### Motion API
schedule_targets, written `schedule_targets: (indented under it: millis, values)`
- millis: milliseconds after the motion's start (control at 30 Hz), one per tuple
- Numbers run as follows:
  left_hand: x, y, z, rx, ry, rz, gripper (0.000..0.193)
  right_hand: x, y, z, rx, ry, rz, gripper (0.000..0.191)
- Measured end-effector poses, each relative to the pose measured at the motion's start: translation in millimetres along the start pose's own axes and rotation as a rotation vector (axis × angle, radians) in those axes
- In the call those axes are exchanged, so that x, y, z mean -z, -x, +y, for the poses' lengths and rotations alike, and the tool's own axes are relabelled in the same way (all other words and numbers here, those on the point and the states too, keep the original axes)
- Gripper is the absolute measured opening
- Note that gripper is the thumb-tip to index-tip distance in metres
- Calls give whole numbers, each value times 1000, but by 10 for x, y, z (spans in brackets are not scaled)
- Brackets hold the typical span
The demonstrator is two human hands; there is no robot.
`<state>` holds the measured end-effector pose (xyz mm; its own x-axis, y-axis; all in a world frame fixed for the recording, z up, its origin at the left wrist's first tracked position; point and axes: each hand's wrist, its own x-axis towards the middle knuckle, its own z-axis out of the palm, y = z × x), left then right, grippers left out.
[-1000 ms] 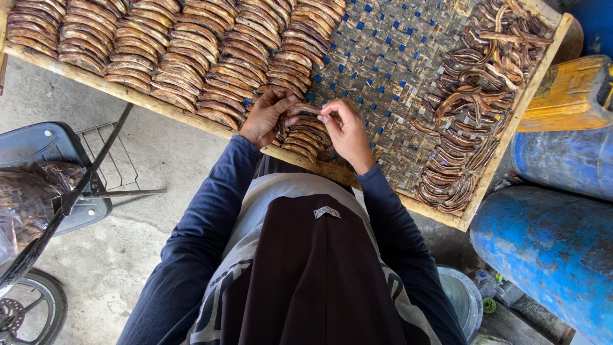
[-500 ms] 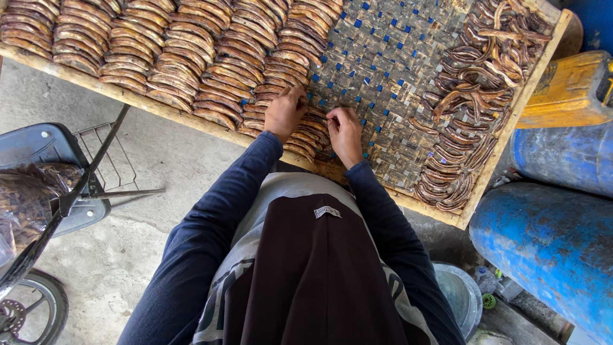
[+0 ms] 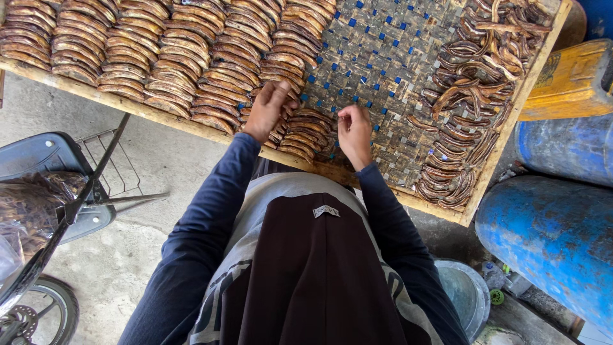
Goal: The person stands over a large woven bamboo drying tray covered with dried banana slices and rearranges them by hand, picking up individual slices and turning or repositioning them to spread the pieces evenly across the tray. They work through the tray section by section, moving some slices aside and placing others into open spots.
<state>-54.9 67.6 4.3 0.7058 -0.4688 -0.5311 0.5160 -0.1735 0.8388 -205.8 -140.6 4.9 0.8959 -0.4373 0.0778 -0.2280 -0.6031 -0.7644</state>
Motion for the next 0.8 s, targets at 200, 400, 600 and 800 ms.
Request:
schedule_targets:
  millis: [200,400,600,800]
  values:
    - [-62,227,326,51,340,-366,92,92,-242,-622,-75,-441,-238,32]
    - [-198,336,522,64,291,-412,77,82,-372,-898,62,-309,-263,32]
    - [-82,222,325,176,272,-309,52,65,-346,-637,18,-386,-163,24]
    - [69,143,124,-8,68,-215,47,226,-355,-566,60,-279,-190,21]
